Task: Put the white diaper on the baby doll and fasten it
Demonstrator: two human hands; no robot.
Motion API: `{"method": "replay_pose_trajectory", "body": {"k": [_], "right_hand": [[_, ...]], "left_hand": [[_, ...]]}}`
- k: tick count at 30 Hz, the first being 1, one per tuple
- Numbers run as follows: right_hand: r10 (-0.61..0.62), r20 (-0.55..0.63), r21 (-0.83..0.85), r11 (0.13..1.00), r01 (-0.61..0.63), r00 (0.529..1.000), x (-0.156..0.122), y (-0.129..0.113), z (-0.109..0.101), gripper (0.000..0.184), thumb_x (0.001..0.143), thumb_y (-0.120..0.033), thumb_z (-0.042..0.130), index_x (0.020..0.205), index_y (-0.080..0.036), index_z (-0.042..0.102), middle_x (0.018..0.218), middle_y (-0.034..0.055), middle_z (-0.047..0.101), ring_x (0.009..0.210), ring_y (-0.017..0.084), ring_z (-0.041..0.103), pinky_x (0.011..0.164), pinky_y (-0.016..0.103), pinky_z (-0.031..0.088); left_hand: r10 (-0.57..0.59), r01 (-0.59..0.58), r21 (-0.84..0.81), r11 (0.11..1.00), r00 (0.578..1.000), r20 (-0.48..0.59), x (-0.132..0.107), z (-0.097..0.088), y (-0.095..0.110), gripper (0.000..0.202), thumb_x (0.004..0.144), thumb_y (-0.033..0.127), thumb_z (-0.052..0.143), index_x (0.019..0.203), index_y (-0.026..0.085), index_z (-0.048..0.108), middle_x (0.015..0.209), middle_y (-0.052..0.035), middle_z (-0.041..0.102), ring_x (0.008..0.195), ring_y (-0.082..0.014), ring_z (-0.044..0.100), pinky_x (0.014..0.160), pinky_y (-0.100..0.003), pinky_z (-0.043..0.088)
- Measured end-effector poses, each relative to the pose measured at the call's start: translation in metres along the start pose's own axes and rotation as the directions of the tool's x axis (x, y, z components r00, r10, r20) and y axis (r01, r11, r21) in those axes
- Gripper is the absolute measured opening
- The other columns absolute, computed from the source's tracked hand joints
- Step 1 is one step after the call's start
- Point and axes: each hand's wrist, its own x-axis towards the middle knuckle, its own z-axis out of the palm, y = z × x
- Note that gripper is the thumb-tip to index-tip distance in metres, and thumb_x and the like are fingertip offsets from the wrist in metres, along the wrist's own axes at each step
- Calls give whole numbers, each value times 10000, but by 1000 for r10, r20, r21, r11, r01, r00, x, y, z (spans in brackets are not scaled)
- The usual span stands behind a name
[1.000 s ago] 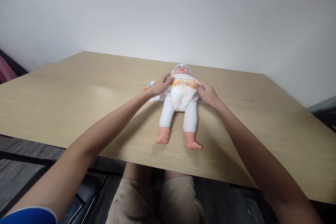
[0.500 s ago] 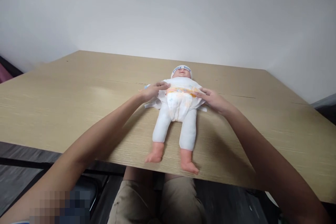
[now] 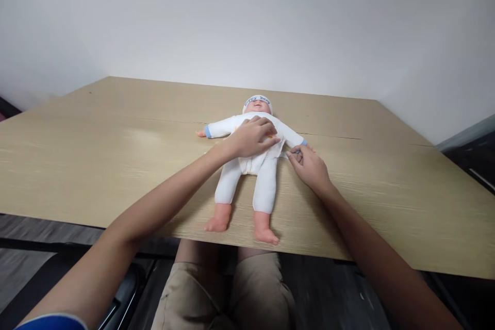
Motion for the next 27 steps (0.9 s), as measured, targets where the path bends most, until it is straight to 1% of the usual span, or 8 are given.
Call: {"method": "replay_pose_trajectory", "body": {"k": [2,4,7,11,16,19,22,27], "right_hand": [[32,2,-18,999,-32,999,1,1,2,332,1062,-564,585,1093,-251,692,897,81,725,830,297,678,711,396,496],[74,9,-19,997,-74,997,3,1,3,316,1044,-563,611,1071,-255,679,899,74,720,811,291,672,704,391,483],[141,40,19,990,-142,989,5,2,2,301,993,-564,675,1008,-265,655,868,51,713,779,273,657,712,385,470],[217,125,135,963,-233,968,8,4,-2,320,933,-569,742,937,-262,650,806,23,713,761,246,659,749,377,481],[176,217,222,949,-224,960,9,4,-7,383,902,-621,759,872,-249,674,750,4,683,705,205,604,718,348,445],[151,264,294,928,-229,953,9,4,-10,481,918,-706,710,807,-242,657,659,-24,575,635,175,494,655,331,370],[122,286,407,883,-236,951,11,3,-15,570,914,-779,683,745,-238,625,631,-40,474,626,160,413,634,327,311],[128,276,627,727,-279,953,18,5,-22,545,888,-746,760,766,-242,593,666,-47,466,635,142,373,629,306,290]], "left_hand": [[-13,9,79,997,999,53,2,12,5,469,1126,570,521,1297,193,742,1428,-157,729,1410,-388,574,1207,-576,420],[-25,18,122,992,998,61,0,19,5,507,1134,589,503,1360,197,732,1502,-150,700,1452,-395,538,1215,-580,406],[-26,18,143,990,998,53,-4,21,3,542,1114,623,543,1411,205,720,1551,-142,675,1464,-408,521,1220,-582,394],[-42,34,141,989,998,50,-6,20,2,572,1057,662,635,1409,220,725,1572,-136,659,1444,-425,532,1207,-583,394],[-51,44,165,985,998,42,-3,24,4,540,1018,599,697,1390,209,732,1529,-138,685,1419,-431,545,1189,-591,403],[-57,48,183,982,998,41,-4,24,6,541,1009,586,708,1403,215,726,1527,-123,691,1427,-428,536,1188,-582,409],[-67,56,203,978,997,47,-5,23,9,535,1028,583,684,1416,216,720,1543,-107,686,1435,-405,536,1193,-559,414],[-80,65,228,971,995,57,-5,20,12,551,1028,585,690,1430,208,711,1550,-101,684,1445,-396,525,1206,-554,407]]}}
